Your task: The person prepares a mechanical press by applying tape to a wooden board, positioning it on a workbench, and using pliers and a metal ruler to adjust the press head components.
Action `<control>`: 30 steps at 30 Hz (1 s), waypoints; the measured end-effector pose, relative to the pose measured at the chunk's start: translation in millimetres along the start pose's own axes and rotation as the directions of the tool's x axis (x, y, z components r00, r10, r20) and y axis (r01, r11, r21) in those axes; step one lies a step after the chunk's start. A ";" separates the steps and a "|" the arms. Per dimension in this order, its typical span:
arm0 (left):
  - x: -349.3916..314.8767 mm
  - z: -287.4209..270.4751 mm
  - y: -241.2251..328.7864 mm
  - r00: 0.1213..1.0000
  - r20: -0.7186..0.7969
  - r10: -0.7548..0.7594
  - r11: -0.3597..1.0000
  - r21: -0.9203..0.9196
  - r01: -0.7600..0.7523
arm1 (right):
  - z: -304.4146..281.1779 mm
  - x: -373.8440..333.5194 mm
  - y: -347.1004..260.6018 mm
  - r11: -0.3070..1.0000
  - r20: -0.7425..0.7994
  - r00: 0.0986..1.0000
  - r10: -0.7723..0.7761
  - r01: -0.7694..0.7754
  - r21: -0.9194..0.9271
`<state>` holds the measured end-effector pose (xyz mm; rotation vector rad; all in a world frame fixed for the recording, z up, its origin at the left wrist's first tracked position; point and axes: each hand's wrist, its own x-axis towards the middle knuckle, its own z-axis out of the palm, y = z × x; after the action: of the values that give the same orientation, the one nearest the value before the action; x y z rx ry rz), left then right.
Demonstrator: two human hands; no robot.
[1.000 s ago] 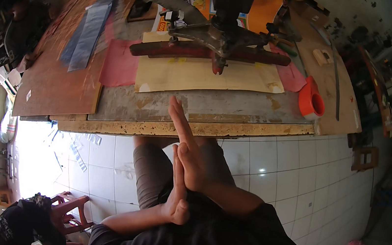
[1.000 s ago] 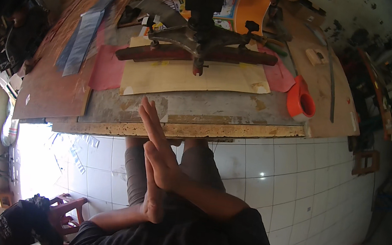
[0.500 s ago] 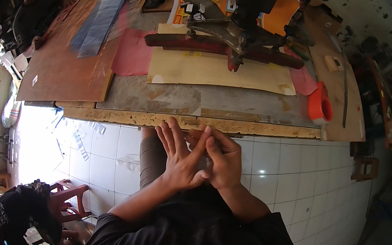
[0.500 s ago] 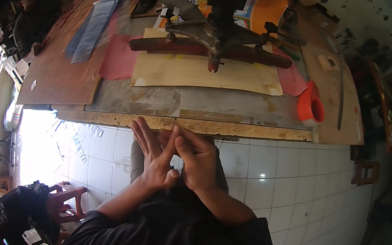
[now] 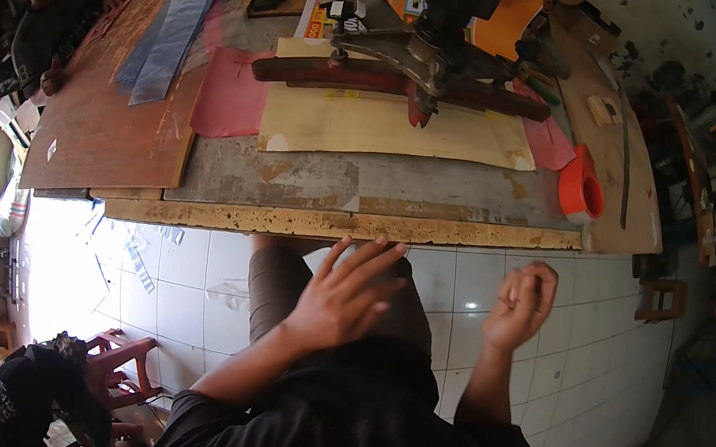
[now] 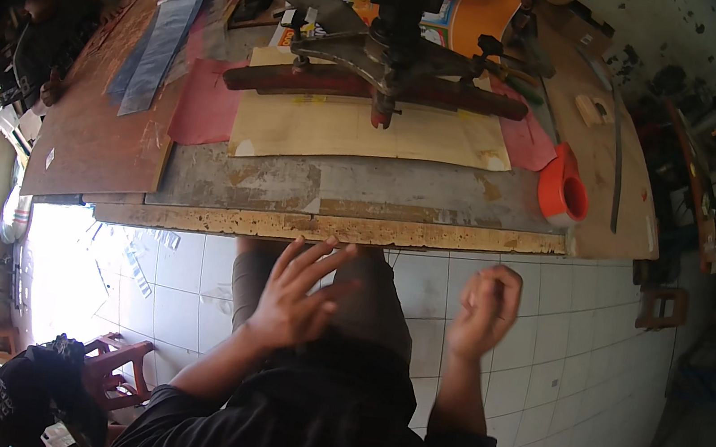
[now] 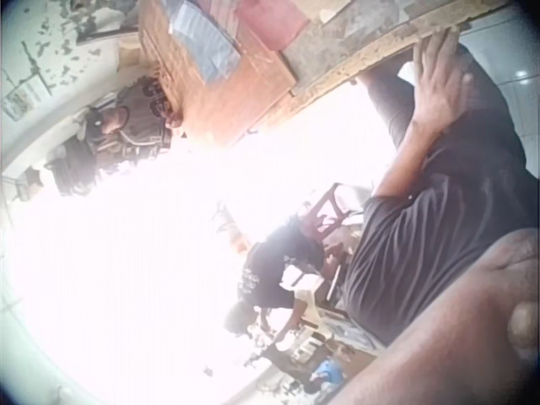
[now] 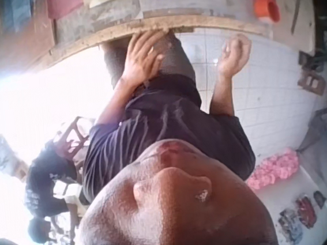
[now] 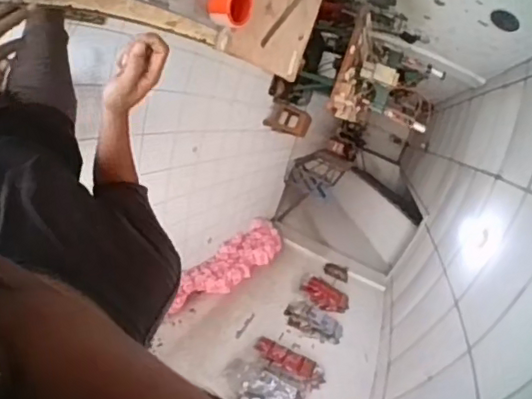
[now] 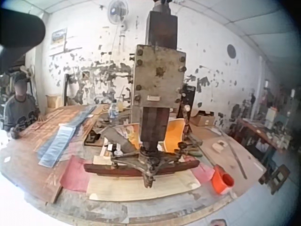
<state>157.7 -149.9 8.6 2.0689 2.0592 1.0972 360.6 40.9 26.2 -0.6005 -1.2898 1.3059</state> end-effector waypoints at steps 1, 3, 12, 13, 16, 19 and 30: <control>2.6 -6.4 -10.3 0.993 -0.118 -0.002 0.998 -0.063 -0.005 | -33.4 2.7 4.2 0.990 0.115 0.993 0.026 -0.010 -0.138; -1.4 -26.6 -27.8 0.968 -0.249 -0.015 0.999 -0.042 0.004 | -97.0 0.7 24.6 0.900 0.226 0.943 0.244 -0.133 -0.416; 7.6 -82.8 -82.4 0.914 -0.343 -0.218 0.944 0.163 0.286 | -385.0 -216.8 192.3 -0.292 -0.259 0.134 0.956 0.424 -0.857; 15.6 -89.2 -89.4 0.914 -0.321 -0.247 0.940 0.150 0.307 | -410.2 -219.1 205.3 -0.175 -0.160 0.074 0.984 0.489 -0.855; 24.7 -102.9 -95.1 0.920 -0.246 -0.306 0.910 0.210 0.359 | -336.4 -168.9 205.5 -0.149 -0.166 0.104 0.981 -0.155 -0.977; 50.4 -98.1 -116.1 0.952 -0.198 -0.233 0.937 0.217 0.274 | -244.5 -105.1 132.3 0.173 0.332 0.602 0.726 0.308 -0.936; 89.5 -82.1 -141.7 0.989 0.048 -0.136 0.919 0.379 0.108 | -51.5 61.9 -47.4 0.479 0.553 0.685 0.474 0.327 -0.815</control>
<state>-15.5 -89.5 42.7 2.0495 2.4819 0.6342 410.4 102.1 76.4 -0.8827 -2.7649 0.8294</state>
